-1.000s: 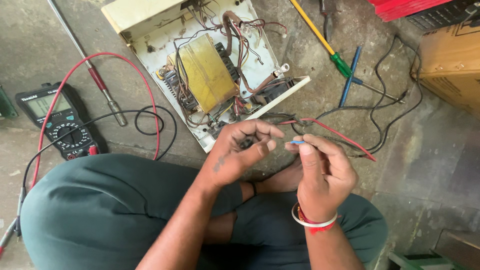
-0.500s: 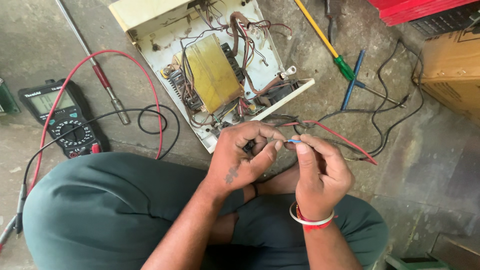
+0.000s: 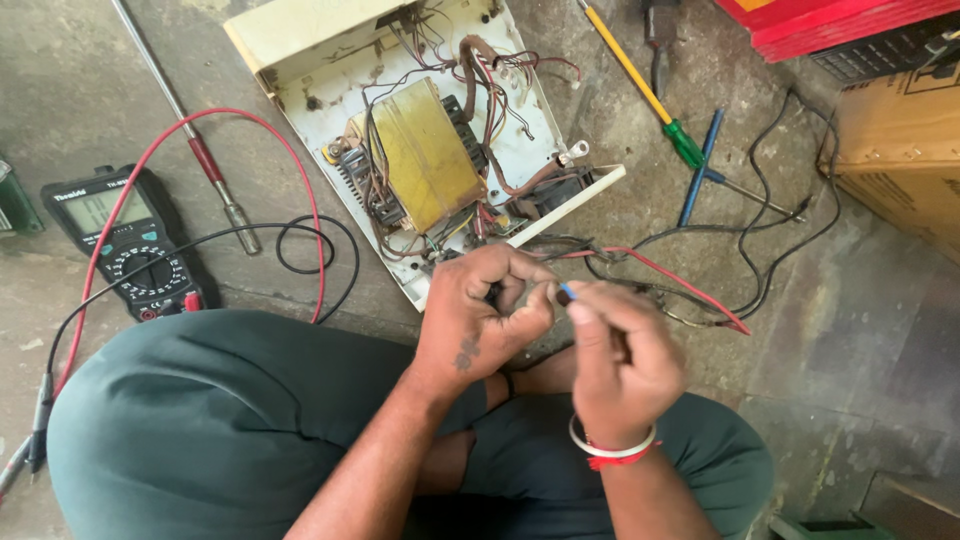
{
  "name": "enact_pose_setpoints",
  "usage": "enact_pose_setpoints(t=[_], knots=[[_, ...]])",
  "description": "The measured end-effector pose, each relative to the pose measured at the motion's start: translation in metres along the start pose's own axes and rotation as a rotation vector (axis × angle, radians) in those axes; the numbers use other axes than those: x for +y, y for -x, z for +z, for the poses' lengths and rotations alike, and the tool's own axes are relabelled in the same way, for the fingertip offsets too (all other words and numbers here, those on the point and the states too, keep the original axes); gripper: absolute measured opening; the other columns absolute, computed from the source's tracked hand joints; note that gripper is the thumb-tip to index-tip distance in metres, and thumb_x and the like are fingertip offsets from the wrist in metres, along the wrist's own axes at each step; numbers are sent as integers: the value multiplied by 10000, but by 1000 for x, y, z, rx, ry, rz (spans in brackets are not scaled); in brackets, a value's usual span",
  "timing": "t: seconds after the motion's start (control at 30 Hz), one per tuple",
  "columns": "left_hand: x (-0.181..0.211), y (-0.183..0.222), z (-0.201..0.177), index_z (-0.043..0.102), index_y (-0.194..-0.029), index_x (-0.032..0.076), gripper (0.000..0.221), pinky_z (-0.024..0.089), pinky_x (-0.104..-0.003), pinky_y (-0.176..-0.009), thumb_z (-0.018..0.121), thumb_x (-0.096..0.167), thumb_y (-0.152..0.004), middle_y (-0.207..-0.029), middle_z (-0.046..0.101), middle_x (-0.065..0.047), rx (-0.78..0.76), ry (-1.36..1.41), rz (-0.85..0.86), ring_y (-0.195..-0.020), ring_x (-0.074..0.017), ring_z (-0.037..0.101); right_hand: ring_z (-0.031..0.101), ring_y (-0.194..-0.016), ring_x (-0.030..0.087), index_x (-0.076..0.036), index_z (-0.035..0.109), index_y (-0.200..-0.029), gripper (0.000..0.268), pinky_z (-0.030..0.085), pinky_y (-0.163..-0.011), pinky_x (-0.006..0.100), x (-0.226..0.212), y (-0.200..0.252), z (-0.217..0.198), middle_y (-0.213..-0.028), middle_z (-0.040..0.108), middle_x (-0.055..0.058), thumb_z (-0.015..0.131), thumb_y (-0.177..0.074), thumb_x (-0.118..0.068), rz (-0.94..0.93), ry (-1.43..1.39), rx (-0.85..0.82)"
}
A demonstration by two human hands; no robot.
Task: The person manipulates internal components and wires of an electronic device, uses a multimeter to test circuits, and handles wires with their hands and a screwdriver.
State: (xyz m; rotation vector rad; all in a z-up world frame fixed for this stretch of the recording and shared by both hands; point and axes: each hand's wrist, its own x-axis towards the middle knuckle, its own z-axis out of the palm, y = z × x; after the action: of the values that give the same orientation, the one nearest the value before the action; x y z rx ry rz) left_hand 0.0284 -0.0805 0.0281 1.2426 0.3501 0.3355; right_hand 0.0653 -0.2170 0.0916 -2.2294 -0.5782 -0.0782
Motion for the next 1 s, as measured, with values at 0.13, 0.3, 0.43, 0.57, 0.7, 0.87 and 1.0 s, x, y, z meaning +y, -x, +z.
enact_pose_setpoints(t=[0.13, 0.3, 0.43, 0.57, 0.7, 0.87, 1.0], knots=[[-4, 0, 1, 745, -923, 44, 77, 355, -228, -523, 764, 64, -852, -615, 470, 53, 52, -18, -69, -560, -31, 392, 713, -983, 145, 39, 698, -1108, 105, 579, -849, 273, 1, 0, 8, -1114, 743, 117, 675, -1008, 16, -3, -19, -11], [-11, -1, -4, 772, -1044, 33, 146, 363, -206, -562, 762, 119, -927, -671, 533, 88, -99, 260, -174, -619, -5, 408, 716, -957, 168, 61, 669, -1146, 138, 588, -901, 308, 15, -4, 7, -1084, 742, 131, 659, -1021, 2, 297, -395, 71], [-21, -1, -2, 752, -1019, 14, 150, 451, -198, -636, 753, 155, -964, -816, 702, 70, -144, 332, -191, -711, -6, 513, 706, -937, 185, 74, 657, -1150, 146, 598, -905, 348, 26, -2, 3, -1080, 730, 147, 657, -1020, 6, 390, -662, 36], [-26, 0, -1, 751, -1061, 12, 186, 427, -197, -626, 773, 161, -952, -752, 601, 59, -161, 340, -214, -703, -8, 489, 701, -936, 190, 73, 652, -1156, 155, 599, -910, 366, 31, 0, -1, -1084, 717, 145, 647, -1021, -2, 453, -788, 0], [-26, -1, 0, 723, -1062, 5, 178, 450, -197, -643, 735, 162, -979, -806, 671, 40, -187, 365, -227, -736, -13, 541, 698, -944, 190, 77, 652, -1166, 158, 592, -918, 361, 32, 2, 0, -1077, 717, 144, 650, -1030, -3, 460, -804, 0], [-18, 0, 0, 655, -1095, -4, 171, 528, -226, -765, 656, 153, -1027, -928, 719, -8, -212, 416, -189, -857, -55, 645, 702, -944, 194, 75, 652, -1164, 160, 587, -909, 352, 30, 4, 2, -1074, 717, 143, 648, -1027, -7, 469, -784, 1], [-10, -3, 3, 604, -1068, -6, 149, 559, -264, -817, 619, 141, -1053, -915, 699, -40, -213, 301, -141, -873, -92, 662, 700, -945, 192, 75, 649, -1158, 161, 583, -909, 347, 29, 3, 5, -1067, 722, 153, 647, -1020, -8, 515, -780, 12]])
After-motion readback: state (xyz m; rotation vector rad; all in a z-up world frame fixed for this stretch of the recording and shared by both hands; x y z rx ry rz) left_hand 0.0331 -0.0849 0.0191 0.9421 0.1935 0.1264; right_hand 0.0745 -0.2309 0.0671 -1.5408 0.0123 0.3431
